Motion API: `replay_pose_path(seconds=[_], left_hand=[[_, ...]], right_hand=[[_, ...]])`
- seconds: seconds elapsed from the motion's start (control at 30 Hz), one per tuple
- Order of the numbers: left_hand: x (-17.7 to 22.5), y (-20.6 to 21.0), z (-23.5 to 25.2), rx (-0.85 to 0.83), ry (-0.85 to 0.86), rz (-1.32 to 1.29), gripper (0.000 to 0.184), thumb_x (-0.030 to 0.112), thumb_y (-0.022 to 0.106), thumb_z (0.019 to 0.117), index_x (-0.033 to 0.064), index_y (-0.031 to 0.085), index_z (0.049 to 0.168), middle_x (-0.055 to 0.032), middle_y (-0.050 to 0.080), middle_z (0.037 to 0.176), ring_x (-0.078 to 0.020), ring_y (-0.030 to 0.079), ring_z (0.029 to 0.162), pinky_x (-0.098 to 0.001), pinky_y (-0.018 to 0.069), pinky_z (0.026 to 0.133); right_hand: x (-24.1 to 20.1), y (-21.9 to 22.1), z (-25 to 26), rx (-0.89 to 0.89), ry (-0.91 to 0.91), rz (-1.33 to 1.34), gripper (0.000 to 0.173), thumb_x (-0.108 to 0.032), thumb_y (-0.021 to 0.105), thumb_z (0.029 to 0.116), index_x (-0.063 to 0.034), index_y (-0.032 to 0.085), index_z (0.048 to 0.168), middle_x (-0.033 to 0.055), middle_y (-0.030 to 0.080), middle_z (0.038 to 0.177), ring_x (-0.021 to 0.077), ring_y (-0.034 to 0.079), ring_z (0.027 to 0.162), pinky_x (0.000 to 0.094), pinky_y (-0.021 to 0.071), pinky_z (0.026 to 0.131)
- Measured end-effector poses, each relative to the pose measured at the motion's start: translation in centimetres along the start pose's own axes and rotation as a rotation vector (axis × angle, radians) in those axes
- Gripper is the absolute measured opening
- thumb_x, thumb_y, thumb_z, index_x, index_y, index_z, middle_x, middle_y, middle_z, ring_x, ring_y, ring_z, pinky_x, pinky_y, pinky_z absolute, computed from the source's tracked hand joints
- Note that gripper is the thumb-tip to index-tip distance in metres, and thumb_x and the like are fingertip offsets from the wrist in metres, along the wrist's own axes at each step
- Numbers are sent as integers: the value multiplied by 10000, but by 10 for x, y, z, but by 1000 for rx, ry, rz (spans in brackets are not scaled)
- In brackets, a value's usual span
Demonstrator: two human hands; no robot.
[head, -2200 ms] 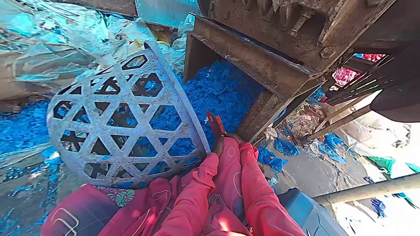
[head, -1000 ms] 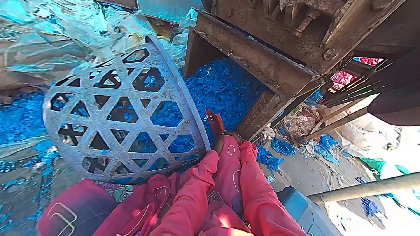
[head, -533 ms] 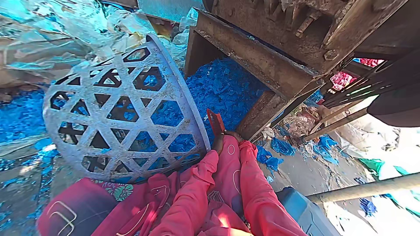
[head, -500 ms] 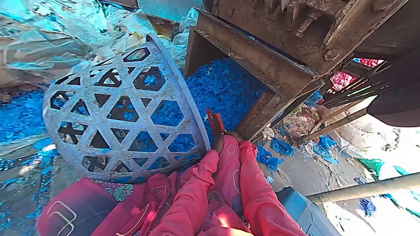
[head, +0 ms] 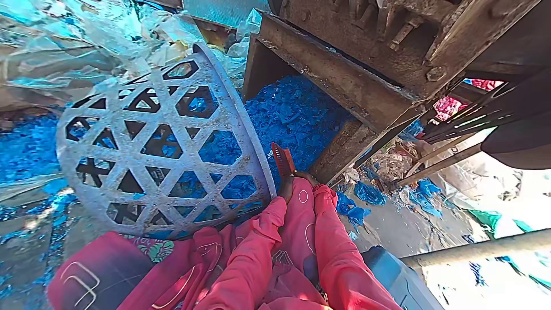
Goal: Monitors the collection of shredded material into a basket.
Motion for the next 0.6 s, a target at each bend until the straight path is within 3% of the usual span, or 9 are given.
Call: replay_pose_path(seconds=[0.17,0.47,0.53,0.6], left_hand=[[1,-1,-1,-13,-6,19,477,207,258,1140,-116,486,1408,-305,489,1462,-340,460,1395,-458,332,1169],[-1,0,-1,-18,-9,17,485,215,250,1141,-114,482,1412,-305,487,1464,-339,461,1395,-458,331,1171],[0,0,-1,-20,-3,28,489,218,247,1141,-115,479,1414,-305,484,1467,-342,456,1400,-459,329,1172],[-1,0,0,-16,-6,29,490,221,248,1142,-114,481,1413,-303,488,1465,-343,458,1398,-460,331,1171]], right_hand=[[-12,2,-7,44,40,-103,322,-152,359,1116,36,616,1165,47,645,977,18,580,846,203,482,822],[-17,8,-15,19,50,-63,350,-158,320,1120,49,586,1218,43,638,997,11,580,855,209,487,832],[-18,9,-16,11,47,-43,335,-143,315,1119,29,598,1170,21,638,956,3,586,835,203,492,818],[-5,3,-3,8,13,13,305,-130,329,1106,-35,612,1044,-28,653,856,-14,615,774,186,521,768]])
Point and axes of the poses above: each hand's wrist, its own z-axis towards the middle knuckle, its own y-axis out of the palm, x = y × z, the point moved 10 cm from there along z, towards the middle knuckle
